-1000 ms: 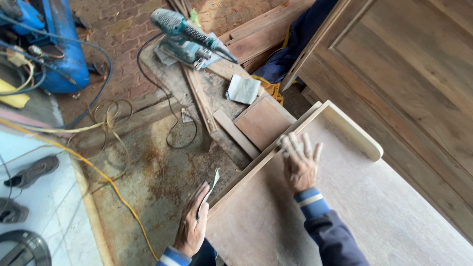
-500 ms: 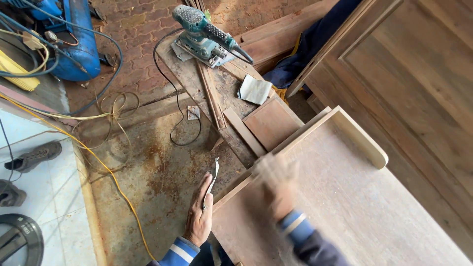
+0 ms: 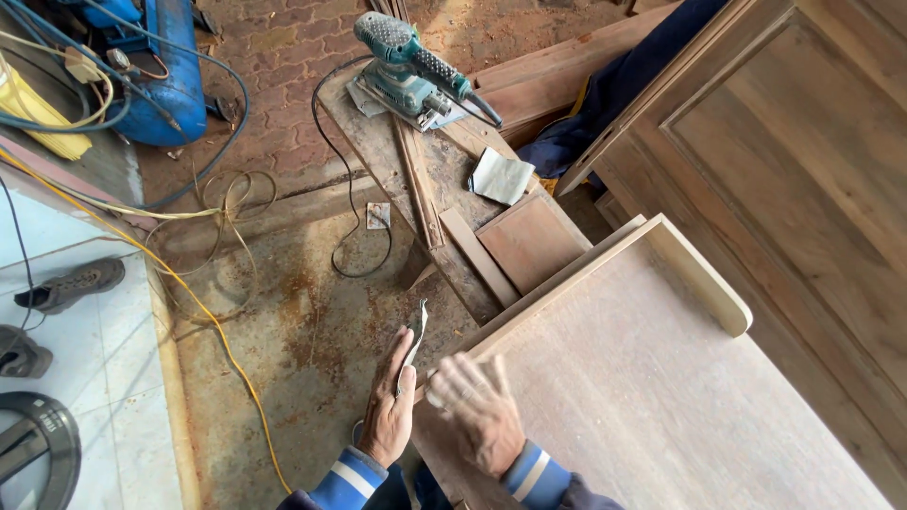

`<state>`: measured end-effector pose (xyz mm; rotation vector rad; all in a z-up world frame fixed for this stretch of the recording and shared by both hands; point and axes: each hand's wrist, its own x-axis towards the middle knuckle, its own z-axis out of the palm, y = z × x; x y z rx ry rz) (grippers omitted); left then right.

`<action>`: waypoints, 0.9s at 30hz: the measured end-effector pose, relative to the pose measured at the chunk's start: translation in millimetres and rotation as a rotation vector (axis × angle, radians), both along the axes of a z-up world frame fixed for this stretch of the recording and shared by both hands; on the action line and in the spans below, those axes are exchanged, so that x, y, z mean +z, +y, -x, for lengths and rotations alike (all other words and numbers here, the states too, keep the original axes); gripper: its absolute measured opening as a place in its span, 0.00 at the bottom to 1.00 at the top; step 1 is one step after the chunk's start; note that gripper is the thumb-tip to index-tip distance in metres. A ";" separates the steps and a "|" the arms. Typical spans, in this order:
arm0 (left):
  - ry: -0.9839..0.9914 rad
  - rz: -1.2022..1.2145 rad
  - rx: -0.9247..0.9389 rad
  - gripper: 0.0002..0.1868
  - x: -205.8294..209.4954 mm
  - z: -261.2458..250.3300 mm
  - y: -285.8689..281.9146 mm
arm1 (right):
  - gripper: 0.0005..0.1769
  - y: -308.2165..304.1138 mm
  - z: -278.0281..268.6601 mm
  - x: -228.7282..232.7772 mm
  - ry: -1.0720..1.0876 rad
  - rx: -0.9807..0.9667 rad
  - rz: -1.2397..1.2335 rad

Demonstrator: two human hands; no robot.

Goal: Hand sanding different surfaces and edges of a wooden furniture component using sandpaper and a sanding block.

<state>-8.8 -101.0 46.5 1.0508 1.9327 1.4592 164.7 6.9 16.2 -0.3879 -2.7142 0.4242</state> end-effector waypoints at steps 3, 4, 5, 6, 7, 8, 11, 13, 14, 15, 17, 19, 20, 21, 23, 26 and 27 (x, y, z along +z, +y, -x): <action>-0.034 0.050 -0.009 0.30 12.8 1.5 0.9 | 0.28 27.1 -9.6 0.2 0.010 -0.109 0.004; -0.035 0.049 -0.020 0.30 12.0 1.3 0.0 | 0.28 72.2 -4.7 12.2 0.011 -0.169 -0.001; -0.036 0.068 -0.009 0.30 12.0 0.8 -0.9 | 0.28 115.5 -6.3 26.3 0.011 -0.228 -0.007; -0.036 0.076 0.001 0.30 11.5 0.5 4.0 | 0.28 161.7 -14.3 44.2 0.013 -0.288 -0.025; -0.036 0.063 -0.010 0.30 4.8 -0.4 1.5 | 0.28 166.8 -17.5 44.8 0.016 -0.348 -0.043; -0.009 0.023 -0.006 0.30 -1.4 -0.2 -1.6 | 0.28 163.6 -17.2 46.5 0.019 -0.416 -0.057; 0.018 -0.040 0.002 0.29 -15.5 1.8 -2.3 | 0.31 82.7 3.7 38.0 0.369 -0.346 0.703; 0.017 -0.051 0.025 0.29 -20.7 1.8 -0.9 | 0.37 47.8 11.6 37.8 0.695 -0.117 1.479; 0.036 -0.030 0.033 0.29 -21.6 2.9 -5.7 | 0.31 41.8 11.2 43.2 0.367 -0.052 0.920; 0.055 -0.009 0.041 0.29 -23.0 3.8 -10.2 | 0.28 36.2 10.5 48.3 0.044 0.011 0.358; -0.016 0.021 0.068 0.29 -15.7 5.1 -12.7 | 0.25 100.8 12.3 62.7 0.086 -0.116 0.268; -0.097 0.057 0.094 0.29 -13.5 3.7 -18.6 | 0.24 183.2 2.2 42.9 0.115 -0.248 0.183; -0.166 0.022 0.174 0.29 -13.8 4.4 -20.9 | 0.14 230.9 -11.5 20.3 0.107 -0.420 0.176; -0.234 -0.013 0.255 0.30 -14.1 5.9 -23.7 | 0.13 273.6 -27.1 -1.1 0.096 -0.592 0.169; -0.264 0.026 0.300 0.29 -25.2 15.6 -35.1 | 0.11 269.3 -20.0 20.9 0.127 -0.596 0.081; -0.295 0.036 0.348 0.27 -30.4 36.0 -45.1 | 0.14 218.9 -0.3 20.5 0.155 -0.568 -0.058; -0.296 -0.001 0.355 0.27 -31.0 43.0 -46.2 | 0.14 195.9 7.7 16.1 0.158 -0.534 -0.113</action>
